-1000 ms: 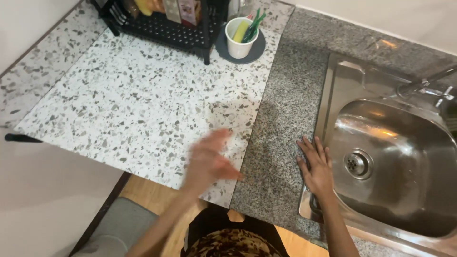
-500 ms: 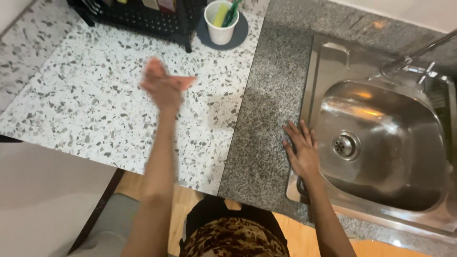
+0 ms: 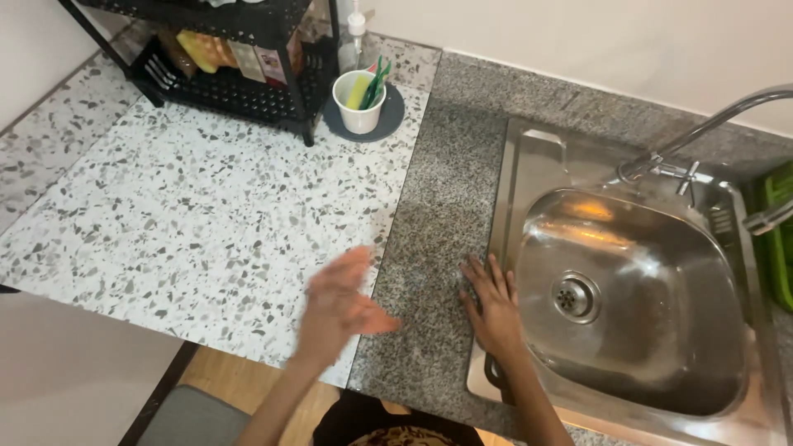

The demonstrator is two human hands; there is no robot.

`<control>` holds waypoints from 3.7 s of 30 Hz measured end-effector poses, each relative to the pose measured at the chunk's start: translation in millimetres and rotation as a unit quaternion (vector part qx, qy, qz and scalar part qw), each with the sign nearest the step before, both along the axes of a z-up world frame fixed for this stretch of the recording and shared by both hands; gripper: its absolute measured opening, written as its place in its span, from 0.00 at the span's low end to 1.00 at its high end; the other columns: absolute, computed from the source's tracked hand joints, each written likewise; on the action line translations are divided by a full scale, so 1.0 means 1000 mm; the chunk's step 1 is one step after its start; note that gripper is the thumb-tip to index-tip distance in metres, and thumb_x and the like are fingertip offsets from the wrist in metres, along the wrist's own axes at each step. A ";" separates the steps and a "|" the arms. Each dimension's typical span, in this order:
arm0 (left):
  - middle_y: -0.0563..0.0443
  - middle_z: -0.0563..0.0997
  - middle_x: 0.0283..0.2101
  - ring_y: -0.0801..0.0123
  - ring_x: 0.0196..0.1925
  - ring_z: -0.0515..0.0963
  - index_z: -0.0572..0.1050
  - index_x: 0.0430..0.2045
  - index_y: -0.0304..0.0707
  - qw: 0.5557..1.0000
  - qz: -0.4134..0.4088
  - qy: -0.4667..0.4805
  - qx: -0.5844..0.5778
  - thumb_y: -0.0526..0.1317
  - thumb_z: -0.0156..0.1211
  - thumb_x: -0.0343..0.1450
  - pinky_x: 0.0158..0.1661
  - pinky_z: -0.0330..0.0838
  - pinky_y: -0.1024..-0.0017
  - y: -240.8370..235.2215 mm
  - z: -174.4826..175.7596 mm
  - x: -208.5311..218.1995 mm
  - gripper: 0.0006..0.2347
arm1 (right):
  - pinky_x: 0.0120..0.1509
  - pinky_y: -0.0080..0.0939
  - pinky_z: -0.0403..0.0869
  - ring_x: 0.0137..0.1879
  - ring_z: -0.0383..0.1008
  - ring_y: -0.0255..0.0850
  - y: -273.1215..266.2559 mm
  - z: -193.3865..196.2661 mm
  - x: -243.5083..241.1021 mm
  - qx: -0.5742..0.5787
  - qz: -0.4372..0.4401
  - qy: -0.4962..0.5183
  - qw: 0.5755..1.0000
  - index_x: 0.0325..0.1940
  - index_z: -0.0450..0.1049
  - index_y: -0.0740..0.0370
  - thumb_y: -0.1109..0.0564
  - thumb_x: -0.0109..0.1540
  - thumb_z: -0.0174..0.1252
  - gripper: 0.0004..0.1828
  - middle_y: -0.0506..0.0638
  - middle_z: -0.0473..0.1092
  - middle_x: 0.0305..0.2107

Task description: Wipe down the kitchen countertop and the edges of the sink using a cloth.

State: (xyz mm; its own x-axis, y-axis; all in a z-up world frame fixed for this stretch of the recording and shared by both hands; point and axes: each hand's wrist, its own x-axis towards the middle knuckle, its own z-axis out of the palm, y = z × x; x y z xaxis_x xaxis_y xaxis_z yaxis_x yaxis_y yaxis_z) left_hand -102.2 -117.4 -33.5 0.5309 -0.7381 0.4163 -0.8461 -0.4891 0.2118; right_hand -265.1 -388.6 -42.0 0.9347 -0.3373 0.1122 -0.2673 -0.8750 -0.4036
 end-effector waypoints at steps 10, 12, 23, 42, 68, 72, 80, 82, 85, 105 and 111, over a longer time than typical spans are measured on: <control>0.33 0.53 0.69 0.41 0.68 0.54 0.43 0.74 0.42 0.856 0.505 0.049 0.099 0.59 0.27 0.79 0.61 0.55 0.41 0.157 0.004 0.159 0.30 | 0.81 0.61 0.40 0.84 0.40 0.45 -0.003 -0.009 -0.002 -0.013 0.029 -0.051 0.998 0.74 0.62 0.46 0.44 0.71 0.43 0.26 0.41 0.56 0.74; 0.39 0.35 0.78 0.43 0.78 0.33 0.34 0.75 0.51 0.798 0.550 0.232 0.090 0.63 0.17 0.76 0.72 0.31 0.38 0.130 0.017 0.193 0.32 | 0.81 0.60 0.40 0.84 0.40 0.44 -0.005 -0.004 0.005 -0.027 0.028 -0.050 0.998 0.74 0.62 0.46 0.45 0.71 0.42 0.26 0.41 0.55 0.75; 0.68 0.65 0.18 0.87 0.19 0.59 0.61 0.21 0.53 0.854 0.000 0.377 -0.357 0.57 0.74 0.60 0.11 0.50 0.83 -0.080 0.112 0.068 0.22 | 0.81 0.62 0.37 0.84 0.38 0.44 0.002 0.011 0.011 0.026 0.002 0.008 1.000 0.73 0.62 0.44 0.40 0.70 0.38 0.28 0.41 0.54 0.75; 0.36 0.76 0.33 0.51 0.31 0.81 0.69 0.37 0.27 0.800 0.536 0.268 0.031 0.29 0.46 0.70 0.24 0.82 0.59 0.149 0.074 0.250 0.06 | 0.81 0.58 0.42 0.83 0.45 0.43 0.008 0.012 0.012 0.011 -0.015 -0.016 1.000 0.70 0.66 0.41 0.43 0.69 0.45 0.25 0.39 0.60 0.72; 0.48 0.85 0.51 0.66 0.54 0.84 0.80 0.44 0.37 0.819 0.123 0.441 -0.347 0.29 0.59 0.72 0.57 0.80 0.69 0.077 0.097 0.190 0.09 | 0.81 0.54 0.54 0.77 0.58 0.54 -0.022 -0.035 0.024 0.068 -0.044 -0.110 0.991 0.59 0.78 0.49 0.45 0.63 0.59 0.21 0.48 0.73 0.61; 0.49 0.85 0.52 0.67 0.50 0.85 0.80 0.43 0.39 0.807 0.072 0.516 -0.277 0.24 0.55 0.72 0.38 0.83 0.84 0.051 0.158 0.130 0.11 | 0.72 0.54 0.68 0.68 0.72 0.47 0.071 0.099 0.068 0.302 -0.085 -0.073 0.947 0.62 0.74 0.48 0.40 0.62 0.54 0.26 0.48 0.72 0.63; 0.44 0.85 0.47 0.64 0.55 0.81 0.72 0.62 0.50 0.813 -0.162 0.481 -0.284 0.32 0.55 0.76 0.55 0.75 0.65 0.017 0.200 0.044 0.18 | 0.52 0.41 0.78 0.44 0.79 0.37 0.099 0.180 0.092 0.360 0.057 -0.278 0.889 0.47 0.83 0.63 0.59 0.56 0.75 0.16 0.53 0.80 0.40; 0.43 0.85 0.47 0.65 0.54 0.81 0.72 0.62 0.49 0.805 -0.163 0.491 -0.289 0.38 0.54 0.77 0.55 0.75 0.64 0.006 0.191 0.032 0.17 | 0.49 0.39 0.78 0.39 0.77 0.35 0.087 0.201 0.081 0.353 0.061 -0.264 0.896 0.45 0.84 0.60 0.58 0.56 0.75 0.14 0.50 0.80 0.36; 0.39 0.83 0.50 0.56 0.53 0.81 0.69 0.64 0.46 0.816 -0.161 0.479 -0.281 0.45 0.63 0.71 0.52 0.77 0.58 -0.014 0.189 -0.003 0.24 | 0.44 0.37 0.79 0.31 0.73 0.33 0.077 0.229 0.073 0.328 0.058 -0.211 0.919 0.40 0.85 0.57 0.59 0.55 0.75 0.10 0.46 0.78 0.26; 0.52 0.84 0.46 0.60 0.45 0.82 0.84 0.40 0.44 0.931 -0.194 0.111 -0.288 0.31 0.69 0.68 0.45 0.78 0.66 -0.040 0.198 0.008 0.09 | 0.53 0.37 0.73 0.42 0.68 0.35 0.000 0.252 0.048 0.309 0.154 -0.198 0.917 0.65 0.74 0.64 0.66 0.61 0.65 0.26 0.49 0.69 0.33; 0.59 0.82 0.51 0.68 0.60 0.76 0.82 0.34 0.49 0.939 -0.257 0.111 -0.201 0.32 0.69 0.66 0.58 0.73 0.67 -0.052 0.195 -0.009 0.08 | 0.59 0.42 0.74 0.45 0.73 0.41 -0.017 0.244 0.053 0.323 0.195 -0.209 0.902 0.43 0.80 0.69 0.66 0.57 0.70 0.11 0.56 0.75 0.34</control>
